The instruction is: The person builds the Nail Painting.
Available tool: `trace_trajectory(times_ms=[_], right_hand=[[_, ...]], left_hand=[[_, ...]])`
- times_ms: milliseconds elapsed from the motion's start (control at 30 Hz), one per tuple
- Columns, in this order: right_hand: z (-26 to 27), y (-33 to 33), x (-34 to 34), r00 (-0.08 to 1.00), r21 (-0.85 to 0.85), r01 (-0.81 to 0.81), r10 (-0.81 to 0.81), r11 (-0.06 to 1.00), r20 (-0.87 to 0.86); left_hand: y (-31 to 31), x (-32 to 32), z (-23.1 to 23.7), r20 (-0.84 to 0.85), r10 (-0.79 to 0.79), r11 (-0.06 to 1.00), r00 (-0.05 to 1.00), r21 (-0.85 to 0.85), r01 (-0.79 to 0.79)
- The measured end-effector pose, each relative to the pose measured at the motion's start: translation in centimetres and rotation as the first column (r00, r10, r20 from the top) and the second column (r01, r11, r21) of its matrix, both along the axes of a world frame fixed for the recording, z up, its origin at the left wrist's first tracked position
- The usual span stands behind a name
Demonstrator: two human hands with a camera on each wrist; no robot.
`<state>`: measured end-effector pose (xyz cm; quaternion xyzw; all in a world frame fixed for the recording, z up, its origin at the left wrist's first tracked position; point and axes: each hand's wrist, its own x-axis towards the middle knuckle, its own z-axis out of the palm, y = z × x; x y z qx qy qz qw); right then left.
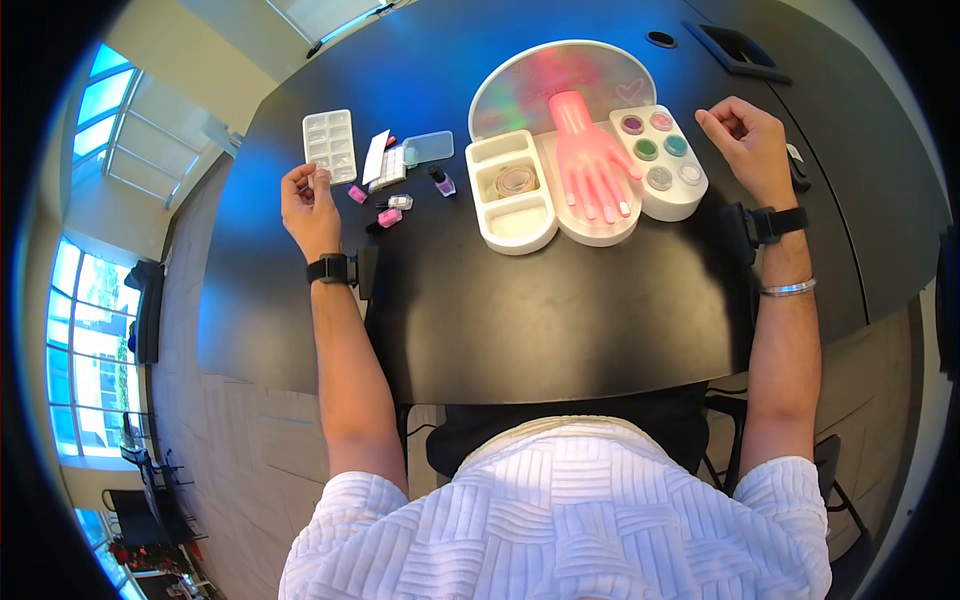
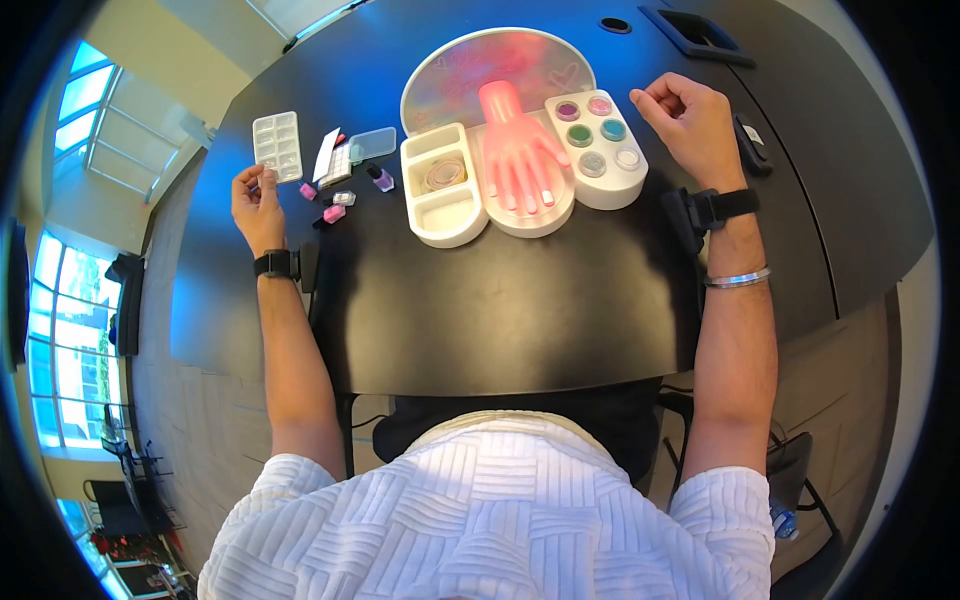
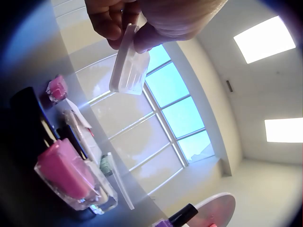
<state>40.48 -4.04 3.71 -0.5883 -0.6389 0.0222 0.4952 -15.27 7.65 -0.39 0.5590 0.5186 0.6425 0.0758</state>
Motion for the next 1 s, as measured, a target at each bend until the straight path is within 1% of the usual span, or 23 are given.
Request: trace_trajectory(times_ms=[33,67,133,167,233,267,333,367,400,467,533,600,667,767,900,967,1000], right_hand=[[-0.1,0.0,0.1,1.0,0.018,-0.016,0.016,1.0,-0.015],[-0.1,0.0,0.1,1.0,0.023,-0.005,0.006,1.0,-0.018],[0.0,-0.2,0.1,1.0,0.013,-0.001,0.002,1.0,-0.023],[0.0,-0.1,0.2,1.0,0.005,0.009,-0.009,1.0,-0.028],[0.0,-0.2,0.3,1.0,0.008,0.017,-0.017,1.0,-0.017],[0.0,-0.1,0.3,1.0,0.009,0.018,-0.017,1.0,-0.007],[0.2,-0.2,0.1,1.0,0.015,0.01,-0.01,1.0,-0.014],[0.2,-0.3,0.0,1.0,0.022,0.005,-0.004,1.0,-0.023],[0.2,-0.3,-0.1,1.0,0.023,0.004,-0.004,1.0,-0.023],[0.3,-0.4,-0.1,0.999,0.028,-0.002,0.002,1.0,-0.033],[0.1,-0.2,0.1,0.999,0.032,0.005,-0.004,0.999,-0.034],[0.1,-0.2,0.2,0.999,0.032,0.013,-0.012,0.999,-0.032],[0.2,-0.3,0.1,1.0,0.03,0.008,-0.007,1.0,-0.023],[0.2,-0.4,0.0,1.0,0.024,0.018,-0.018,1.0,-0.002],[0.3,-0.4,0.0,0.999,0.023,0.03,-0.03,0.999,0.015],[0.3,-0.4,-0.1,1.0,0.009,0.016,-0.016,1.0,0.006],[0.3,-0.4,-0.1,1.0,0.006,0.013,-0.013,1.0,0.007]], left_hand=[[-0.2,0.3,0.4,-0.006,-0.065,0.998,0.998,0.008,0.065],[-0.4,0.8,0.7,-0.009,-0.075,0.997,0.997,0.013,0.075],[-2.1,3.7,2.8,-0.016,-0.236,0.964,0.972,0.121,0.237],[-2.5,4.9,3.9,-0.016,-0.244,0.962,0.97,0.125,0.244],[-3.5,6.8,6.1,-0.154,-0.366,0.906,0.918,0.168,0.389],[-3.8,7.5,7.1,-0.154,-0.366,0.906,0.918,0.168,0.389],[-4.2,9.0,9.2,-0.363,-0.393,0.887,0.845,0.093,0.453],[-4.5,10.2,10.0,-0.405,-0.372,0.885,0.835,0.115,0.451],[-4.9,11.1,10.7,-0.406,-0.372,0.885,0.835,0.116,0.45],[-5.3,12.8,11.7,-0.58,-0.341,0.897,0.74,0.035,0.44],[-5.2,14.6,11.6,-0.577,-0.34,0.898,0.742,0.037,0.439],[-4.8,15.9,10.9,-0.587,-0.414,0.864,0.695,-0.013,0.503],[-4.1,16.8,10.1,-0.586,-0.422,0.859,0.692,-0.015,0.512],[-4.0,17.9,9.8,-0.705,-0.338,0.878,0.624,0.003,0.479],[-3.4,18.3,8.6,-0.711,-0.353,0.881,0.608,-0.033,0.472],[-3.4,18.4,8.2,-0.755,-0.31,0.895,0.578,-0.027,0.445],[-3.3,18.4,8.0,-0.753,-0.311,0.896,0.58,-0.03,0.442]])
